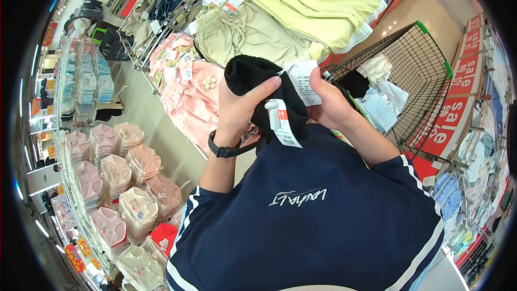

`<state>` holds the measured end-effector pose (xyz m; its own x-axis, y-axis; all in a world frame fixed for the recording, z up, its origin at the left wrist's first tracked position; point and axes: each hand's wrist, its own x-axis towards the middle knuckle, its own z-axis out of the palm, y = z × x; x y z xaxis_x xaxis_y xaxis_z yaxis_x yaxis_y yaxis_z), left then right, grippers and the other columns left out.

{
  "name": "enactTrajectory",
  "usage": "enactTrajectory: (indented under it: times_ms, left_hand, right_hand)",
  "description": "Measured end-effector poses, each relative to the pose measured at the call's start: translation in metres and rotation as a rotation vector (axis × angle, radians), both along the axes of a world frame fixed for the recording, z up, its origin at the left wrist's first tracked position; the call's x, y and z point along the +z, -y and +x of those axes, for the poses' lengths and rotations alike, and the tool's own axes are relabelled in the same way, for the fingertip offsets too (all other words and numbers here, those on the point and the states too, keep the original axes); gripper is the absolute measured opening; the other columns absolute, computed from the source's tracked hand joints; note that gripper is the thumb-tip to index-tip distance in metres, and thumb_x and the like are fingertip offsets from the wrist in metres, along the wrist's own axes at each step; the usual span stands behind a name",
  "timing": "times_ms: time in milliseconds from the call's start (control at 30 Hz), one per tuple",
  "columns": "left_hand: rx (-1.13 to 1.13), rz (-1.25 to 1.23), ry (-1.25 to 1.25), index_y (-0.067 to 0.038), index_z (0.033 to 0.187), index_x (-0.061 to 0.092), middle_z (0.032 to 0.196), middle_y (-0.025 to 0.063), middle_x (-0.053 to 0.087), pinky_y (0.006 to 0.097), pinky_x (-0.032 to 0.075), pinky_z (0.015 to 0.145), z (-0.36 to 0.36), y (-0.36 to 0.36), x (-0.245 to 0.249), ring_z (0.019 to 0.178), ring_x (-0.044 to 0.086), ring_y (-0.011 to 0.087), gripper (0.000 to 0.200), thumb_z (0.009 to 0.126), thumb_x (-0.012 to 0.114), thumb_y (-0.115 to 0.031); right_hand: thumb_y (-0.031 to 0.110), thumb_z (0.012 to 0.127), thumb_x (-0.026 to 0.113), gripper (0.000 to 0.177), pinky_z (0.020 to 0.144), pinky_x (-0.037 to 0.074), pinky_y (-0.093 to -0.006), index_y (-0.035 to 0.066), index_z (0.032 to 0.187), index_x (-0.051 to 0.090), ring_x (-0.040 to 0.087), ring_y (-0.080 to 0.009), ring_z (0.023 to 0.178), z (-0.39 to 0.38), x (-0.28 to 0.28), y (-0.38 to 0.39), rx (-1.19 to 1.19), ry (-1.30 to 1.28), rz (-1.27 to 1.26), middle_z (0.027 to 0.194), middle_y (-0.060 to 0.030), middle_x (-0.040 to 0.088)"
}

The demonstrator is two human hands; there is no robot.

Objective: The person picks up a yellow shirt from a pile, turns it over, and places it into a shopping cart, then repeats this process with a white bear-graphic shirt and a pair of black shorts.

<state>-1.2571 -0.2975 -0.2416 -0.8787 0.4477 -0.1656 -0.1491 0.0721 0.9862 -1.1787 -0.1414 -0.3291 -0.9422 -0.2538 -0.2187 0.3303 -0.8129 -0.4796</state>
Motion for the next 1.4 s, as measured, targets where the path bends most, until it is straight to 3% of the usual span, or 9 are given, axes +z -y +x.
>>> enactTrajectory:
  times_ms: [200, 300, 700, 800, 900, 1100, 1233, 1400]
  left_hand:
    - [0.000, 0.023, -0.005, 0.002, 0.098, 0.061, 0.086, 0.0054, 0.066, 0.0243, 0.050, 0.069, 0.000, 0.002, -0.002, 0.075, 0.062, 0.0109, 0.025, 0.076, 0.073, -0.001]
    - [-0.006, 0.030, 0.001, 0.002, 0.098, 0.061, 0.086, 0.0057, 0.066, 0.0245, 0.050, 0.069, 0.001, 0.003, -0.001, 0.075, 0.063, 0.0112, 0.024, 0.076, 0.072, 0.000]
    - [0.017, 0.077, 0.040, 0.002, 0.098, 0.061, 0.085, 0.0063, 0.066, 0.0249, 0.051, 0.070, 0.006, 0.010, -0.002, 0.075, 0.063, 0.0119, 0.024, 0.076, 0.071, 0.002]
    - [0.012, 0.089, 0.039, 0.002, 0.098, 0.061, 0.086, 0.0065, 0.066, 0.0250, 0.051, 0.070, 0.005, 0.010, -0.003, 0.075, 0.063, 0.0121, 0.025, 0.075, 0.072, 0.002]
    - [0.018, 0.096, 0.042, 0.002, 0.098, 0.060, 0.086, 0.0067, 0.066, 0.0251, 0.051, 0.070, 0.005, 0.011, -0.001, 0.075, 0.063, 0.0127, 0.026, 0.075, 0.072, 0.002]
    - [0.043, 0.081, 0.033, 0.003, 0.099, 0.060, 0.087, 0.0079, 0.066, 0.0258, 0.052, 0.070, 0.001, 0.015, -0.004, 0.076, 0.064, 0.0137, 0.027, 0.075, 0.071, 0.002]
    - [0.058, 0.100, 0.053, 0.003, 0.100, 0.059, 0.088, 0.0085, 0.066, 0.0264, 0.053, 0.071, -0.001, 0.016, -0.006, 0.077, 0.064, 0.0139, 0.026, 0.076, 0.071, 0.003]
    - [0.047, 0.127, 0.066, 0.003, 0.100, 0.059, 0.088, 0.0083, 0.066, 0.0266, 0.053, 0.070, -0.001, 0.013, -0.005, 0.077, 0.064, 0.0141, 0.026, 0.077, 0.070, 0.003]
  right_hand:
    - [0.058, 0.097, 0.024, 0.062, 0.061, 0.051, -0.0227, 0.010, 0.127, 0.051, 0.065, -0.0103, 0.090, 0.000, 0.010, 0.001, -0.087, 0.055, -0.036, 0.110, -0.0020, 0.065]
    - [0.053, 0.099, 0.026, 0.061, 0.095, 0.047, -0.0366, 0.005, 0.131, 0.046, 0.057, -0.0224, 0.113, 0.002, 0.005, -0.001, -0.099, 0.034, -0.123, 0.125, -0.0104, 0.057]
    - [0.045, 0.101, 0.028, 0.054, 0.096, 0.046, -0.0366, 0.006, 0.132, 0.046, 0.057, -0.0225, 0.113, 0.004, 0.000, 0.001, -0.037, -0.075, -0.306, 0.126, -0.0097, 0.057]
    - [0.045, 0.101, 0.027, 0.055, 0.096, 0.046, -0.0365, 0.006, 0.133, 0.045, 0.057, -0.0234, 0.113, 0.002, 0.001, 0.002, -0.037, -0.072, -0.280, 0.128, -0.0097, 0.056]
    - [0.039, 0.099, 0.039, 0.047, 0.081, 0.053, -0.0289, 0.004, 0.129, 0.047, 0.063, -0.0172, 0.096, 0.006, 0.022, 0.002, -0.064, 0.001, -0.260, 0.114, -0.0068, 0.062]
    - [0.006, 0.085, 0.067, 0.036, 0.081, 0.050, -0.0240, 0.002, 0.117, 0.051, 0.061, -0.0102, 0.093, 0.000, 0.012, -0.003, -0.161, -0.118, 0.028, 0.104, -0.0040, 0.061]
    - [0.007, 0.089, 0.063, 0.029, 0.078, 0.052, -0.0254, -0.001, 0.115, 0.051, 0.062, -0.0111, 0.091, -0.004, 0.005, -0.012, -0.320, -0.131, 0.119, 0.103, -0.0067, 0.063]
    - [0.009, 0.091, 0.060, 0.027, 0.078, 0.052, -0.0258, -0.001, 0.115, 0.052, 0.061, -0.0109, 0.091, -0.008, 0.006, -0.018, -0.331, -0.126, 0.228, 0.103, -0.0068, 0.062]
